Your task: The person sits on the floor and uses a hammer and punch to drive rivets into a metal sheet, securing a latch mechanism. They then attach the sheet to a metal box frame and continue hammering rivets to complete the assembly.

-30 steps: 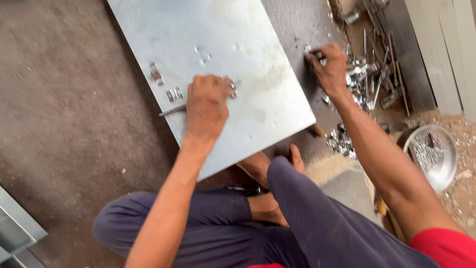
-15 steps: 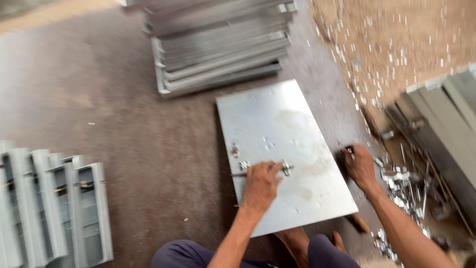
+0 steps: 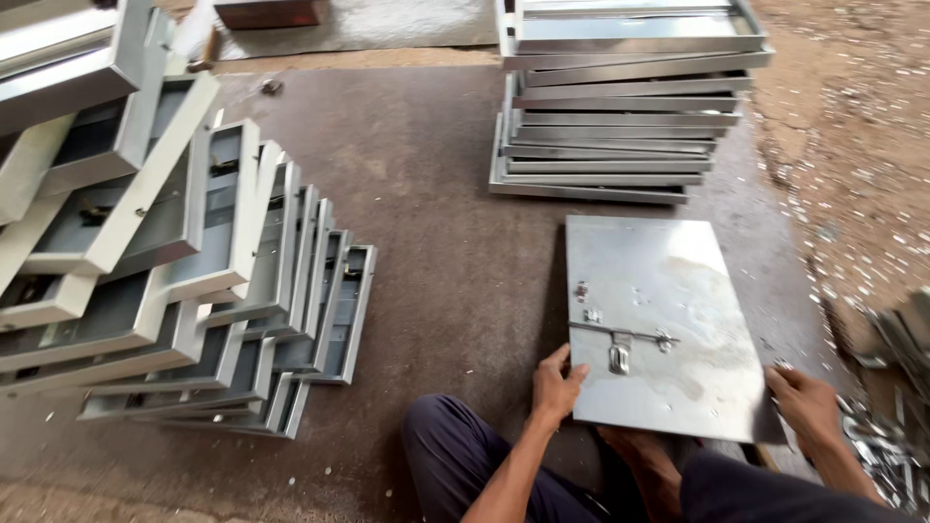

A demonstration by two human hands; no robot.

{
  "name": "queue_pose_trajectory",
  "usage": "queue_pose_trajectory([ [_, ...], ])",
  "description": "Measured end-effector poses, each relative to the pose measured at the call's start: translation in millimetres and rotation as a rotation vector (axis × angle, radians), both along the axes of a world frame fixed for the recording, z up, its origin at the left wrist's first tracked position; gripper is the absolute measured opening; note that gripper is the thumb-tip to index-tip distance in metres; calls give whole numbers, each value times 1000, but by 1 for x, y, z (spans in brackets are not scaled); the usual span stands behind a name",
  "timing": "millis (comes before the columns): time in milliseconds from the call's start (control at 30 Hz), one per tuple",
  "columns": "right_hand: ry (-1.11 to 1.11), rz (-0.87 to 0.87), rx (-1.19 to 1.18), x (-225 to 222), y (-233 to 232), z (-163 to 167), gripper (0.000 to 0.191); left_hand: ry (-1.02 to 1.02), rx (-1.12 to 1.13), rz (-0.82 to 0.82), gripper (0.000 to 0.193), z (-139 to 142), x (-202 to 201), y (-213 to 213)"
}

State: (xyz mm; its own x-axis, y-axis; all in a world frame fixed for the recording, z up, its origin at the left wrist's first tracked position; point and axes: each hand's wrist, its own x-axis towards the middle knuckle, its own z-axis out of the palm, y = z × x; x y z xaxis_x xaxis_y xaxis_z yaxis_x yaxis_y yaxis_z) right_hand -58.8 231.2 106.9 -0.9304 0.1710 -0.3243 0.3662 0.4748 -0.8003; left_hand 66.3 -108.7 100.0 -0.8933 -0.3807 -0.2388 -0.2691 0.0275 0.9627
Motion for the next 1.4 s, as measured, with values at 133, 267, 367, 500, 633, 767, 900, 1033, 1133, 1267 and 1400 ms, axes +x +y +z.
queue_pose_trajectory([
  [133, 54, 72, 235, 22, -1, 1, 39, 5, -10, -43, 53, 0, 24, 1],
  [267, -47, 63, 38, 24, 8, 3, 39, 66, 9, -30, 58, -3, 52, -4],
  [367, -42, 24, 192, 2, 22, 4, 35, -203, 108, -29, 68, 2, 57, -3],
  [500, 207, 84, 500, -40, 42, -4, 37, -27, -404, 45, 70, 11, 35, -3],
  [633, 349, 241, 855, -66, 47, -36, 43, 247, -687, -38, 60, 0, -11, -7],
  [767, 418, 237, 710, -67, 51, -72, 26, 235, -763, -219, 44, -27, -60, -3],
  [900, 339, 331, 677, -64, 70, -94, 21, 247, -754, -295, 30, -31, -70, -1],
  [1033, 296, 436, 717, -62, 87, -104, 18, 257, -735, -433, 39, -19, -56, -2],
  [1133, 272, 348, 599, -61, 90, -106, 18, 297, -798, -418, 39, -16, -51, 1],
  [1267, 78, -3, 256, -56, 80, -92, 23, 280, -774, -471, 36, -19, -52, 1],
  [1400, 240, -105, -154, -36, 58, -58, 18, 273, -688, -424, 41, -20, -48, -19],
])
